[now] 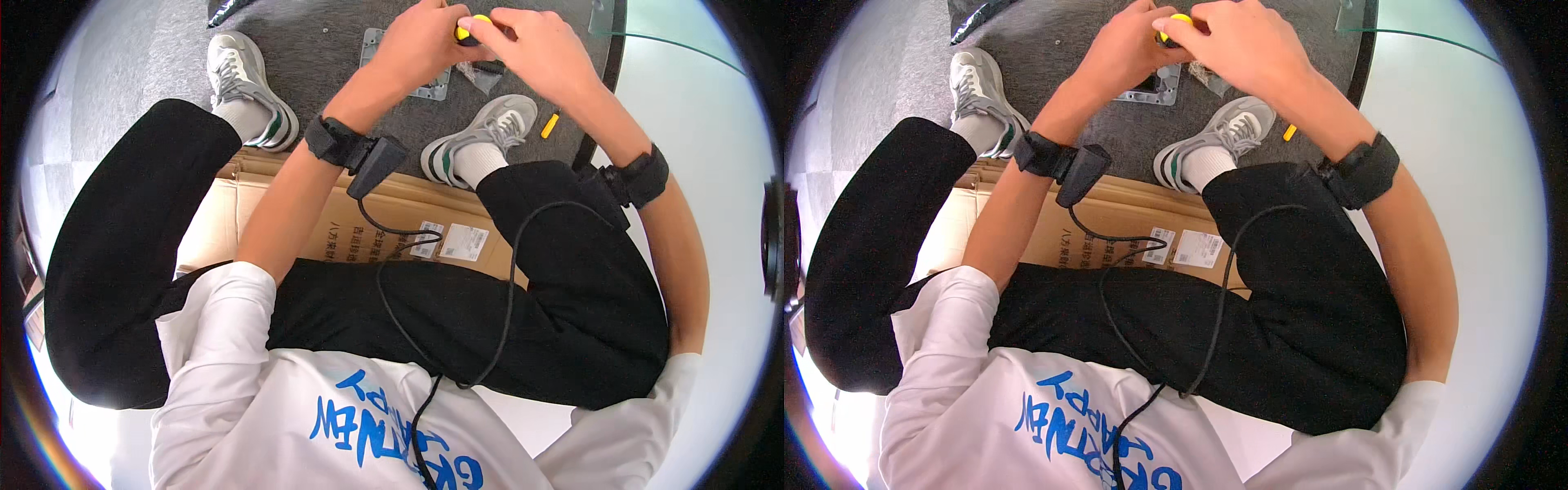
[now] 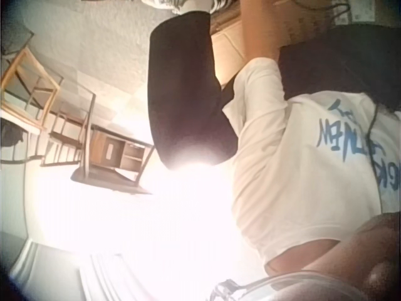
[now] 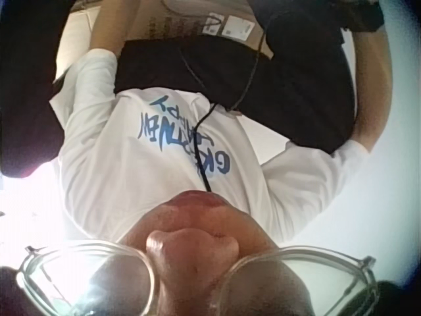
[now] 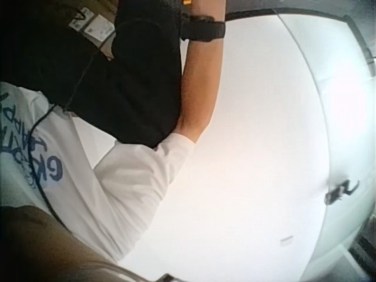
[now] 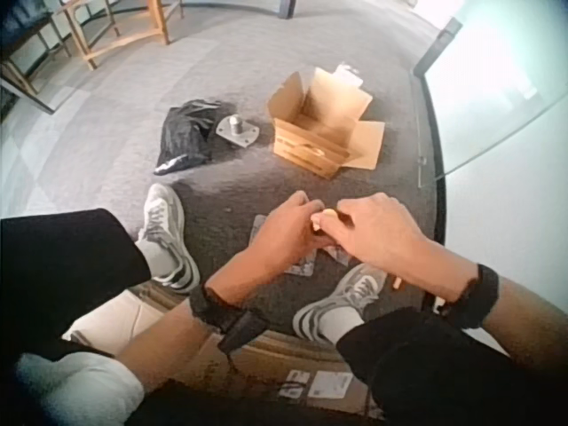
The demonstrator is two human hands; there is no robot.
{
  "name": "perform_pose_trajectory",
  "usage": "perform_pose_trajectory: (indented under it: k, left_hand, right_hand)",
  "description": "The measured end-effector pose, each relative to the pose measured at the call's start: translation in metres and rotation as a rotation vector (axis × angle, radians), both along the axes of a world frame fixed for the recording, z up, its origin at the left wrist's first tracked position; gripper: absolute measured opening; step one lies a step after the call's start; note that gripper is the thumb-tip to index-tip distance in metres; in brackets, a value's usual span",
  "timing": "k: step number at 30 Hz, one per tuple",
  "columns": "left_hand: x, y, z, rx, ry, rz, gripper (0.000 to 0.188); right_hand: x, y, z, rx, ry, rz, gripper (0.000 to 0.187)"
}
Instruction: The person unpacks a metal electrical box from a plastic bag and places it on the floor. They then use a screwdriver to tighten screws on the fixture, securing internal components.
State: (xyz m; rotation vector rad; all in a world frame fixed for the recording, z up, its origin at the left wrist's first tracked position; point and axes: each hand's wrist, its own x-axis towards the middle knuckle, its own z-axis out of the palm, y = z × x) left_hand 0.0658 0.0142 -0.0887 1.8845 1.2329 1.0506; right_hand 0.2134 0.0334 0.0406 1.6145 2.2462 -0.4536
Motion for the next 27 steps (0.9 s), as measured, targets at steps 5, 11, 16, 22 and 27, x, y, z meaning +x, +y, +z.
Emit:
perform_pose_trajectory:
  k: [5,11,16,22,27]
  left_hand:
    - [-0.006,0.004,-0.011,0.022,-0.011,-0.152,0.039]
    - [-0.022,0.015,-0.02,-0.113,0.071,-0.252,0.043]
    - [-0.011,0.009,-0.022,0.009,0.068,-0.208,0.038]
    - [0.007,-0.008,-0.033,0.088,0.148,-0.073,0.042]
    - [0.003,0.0,-0.035,0.076,0.004,-0.151,0.038]
  right_hand:
    - [0.003,0.001,-0.008,0.092,0.225,0.127,0.034]
    - [0.026,0.012,-0.013,0.106,0.356,0.229,0.032]
    - [0.012,0.004,-0.021,0.176,0.374,0.137,0.047]
    - [0.004,0.003,0.0,0.014,0.316,0.038,0.035]
    - [0.007,-0.002,-0.009,0.327,0.447,0.469,0.037]
